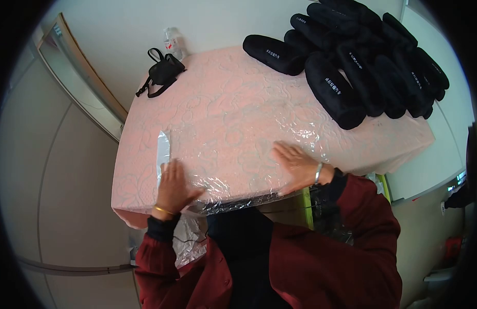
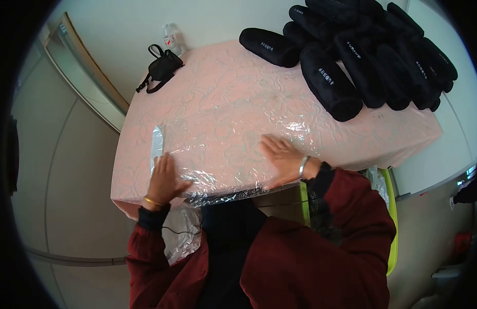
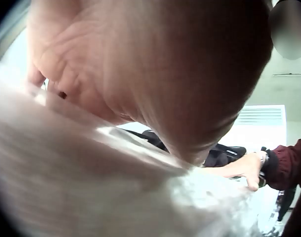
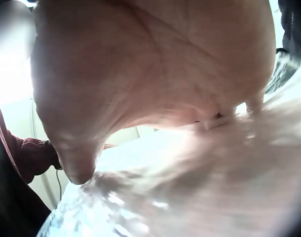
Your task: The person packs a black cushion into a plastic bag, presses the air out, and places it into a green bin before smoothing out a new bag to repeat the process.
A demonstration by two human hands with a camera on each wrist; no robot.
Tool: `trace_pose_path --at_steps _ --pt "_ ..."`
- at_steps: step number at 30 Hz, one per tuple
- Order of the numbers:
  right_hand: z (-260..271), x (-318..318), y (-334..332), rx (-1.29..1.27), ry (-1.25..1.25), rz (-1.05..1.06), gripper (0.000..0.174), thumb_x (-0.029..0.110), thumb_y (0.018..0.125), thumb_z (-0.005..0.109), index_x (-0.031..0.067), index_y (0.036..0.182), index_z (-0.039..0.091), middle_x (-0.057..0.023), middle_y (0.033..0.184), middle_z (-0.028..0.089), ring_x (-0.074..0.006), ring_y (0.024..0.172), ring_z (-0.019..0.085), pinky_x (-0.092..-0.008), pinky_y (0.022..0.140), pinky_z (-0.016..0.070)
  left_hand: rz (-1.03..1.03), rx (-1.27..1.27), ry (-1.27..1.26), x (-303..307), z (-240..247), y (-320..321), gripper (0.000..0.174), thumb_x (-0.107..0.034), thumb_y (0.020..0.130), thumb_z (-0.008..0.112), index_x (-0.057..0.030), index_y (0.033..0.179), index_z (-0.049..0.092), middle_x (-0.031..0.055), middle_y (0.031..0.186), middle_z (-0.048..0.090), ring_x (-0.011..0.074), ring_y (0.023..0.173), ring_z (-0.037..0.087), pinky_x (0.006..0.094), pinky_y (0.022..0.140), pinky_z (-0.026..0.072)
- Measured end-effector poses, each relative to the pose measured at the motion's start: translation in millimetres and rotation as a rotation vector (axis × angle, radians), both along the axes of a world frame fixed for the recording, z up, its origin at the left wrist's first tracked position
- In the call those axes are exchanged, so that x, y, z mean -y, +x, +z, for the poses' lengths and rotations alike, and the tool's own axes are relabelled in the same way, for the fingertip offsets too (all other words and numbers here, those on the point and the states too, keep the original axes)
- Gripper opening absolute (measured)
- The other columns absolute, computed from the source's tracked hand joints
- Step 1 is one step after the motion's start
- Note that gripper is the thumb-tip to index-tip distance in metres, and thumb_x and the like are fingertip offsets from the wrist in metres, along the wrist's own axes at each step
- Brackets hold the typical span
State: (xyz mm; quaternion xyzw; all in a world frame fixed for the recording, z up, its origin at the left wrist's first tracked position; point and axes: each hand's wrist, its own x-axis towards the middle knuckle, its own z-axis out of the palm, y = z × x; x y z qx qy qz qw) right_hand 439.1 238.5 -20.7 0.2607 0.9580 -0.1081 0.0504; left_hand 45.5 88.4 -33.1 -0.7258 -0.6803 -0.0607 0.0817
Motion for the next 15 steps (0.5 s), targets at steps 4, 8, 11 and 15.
trace_pose_path --at_steps 4,8,11,15 --pt "3.7 -15.1 37.2 -0.014 0.03 -0.086 0.129 0.07 0.071 0.073 -0.0155 0.149 0.018 -0.0346 0.159 0.015 -0.043 0.151 0.014 -0.0476 0.123 0.0157 0.015 0.142 0.034 13.0 -1.2 -20.3 0.108 -0.07 0.079 0.067 0.015 0.139 0.038 0.0354 0.146 0.039 0.0462 0.139 0.037 0.0498 0.116 0.0314" --pt "33.2 -29.7 46.9 0.015 -0.134 -0.18 0.118 0.065 0.079 0.071 -0.0184 0.147 0.022 -0.0379 0.156 0.019 -0.0449 0.149 0.021 -0.0439 0.122 0.0207 -0.037 0.205 -0.198 19.2 30.0 -31.1 0.103 -0.065 0.081 0.068 0.0144 0.139 0.038 0.0355 0.146 0.039 0.0471 0.138 0.038 0.0471 0.114 0.0355" --pt "73.9 -30.5 39.5 -0.116 -0.123 -0.243 0.101 0.055 0.09 0.065 -0.0197 0.145 0.024 -0.039 0.154 0.024 -0.0466 0.145 0.028 -0.0422 0.121 0.0242 -0.101 0.136 -0.096 14.9 79.8 -24.6 0.097 -0.062 0.083 0.068 0.0132 0.138 0.04 0.0346 0.144 0.041 0.0469 0.137 0.04 0.0465 0.113 0.0367" --pt "104.7 -34.6 -17.7 -0.23 0.039 -0.002 0.088 0.046 0.096 0.058 -0.0198 0.144 0.025 -0.0393 0.152 0.026 -0.0464 0.144 0.029 -0.0428 0.121 0.024 -0.246 0.043 -0.027 -15.3 131.8 4.5 0.09 -0.058 0.087 0.066 0.0124 0.137 0.042 0.0328 0.14 0.047 0.0456 0.134 0.044 0.0444 0.112 0.0383"
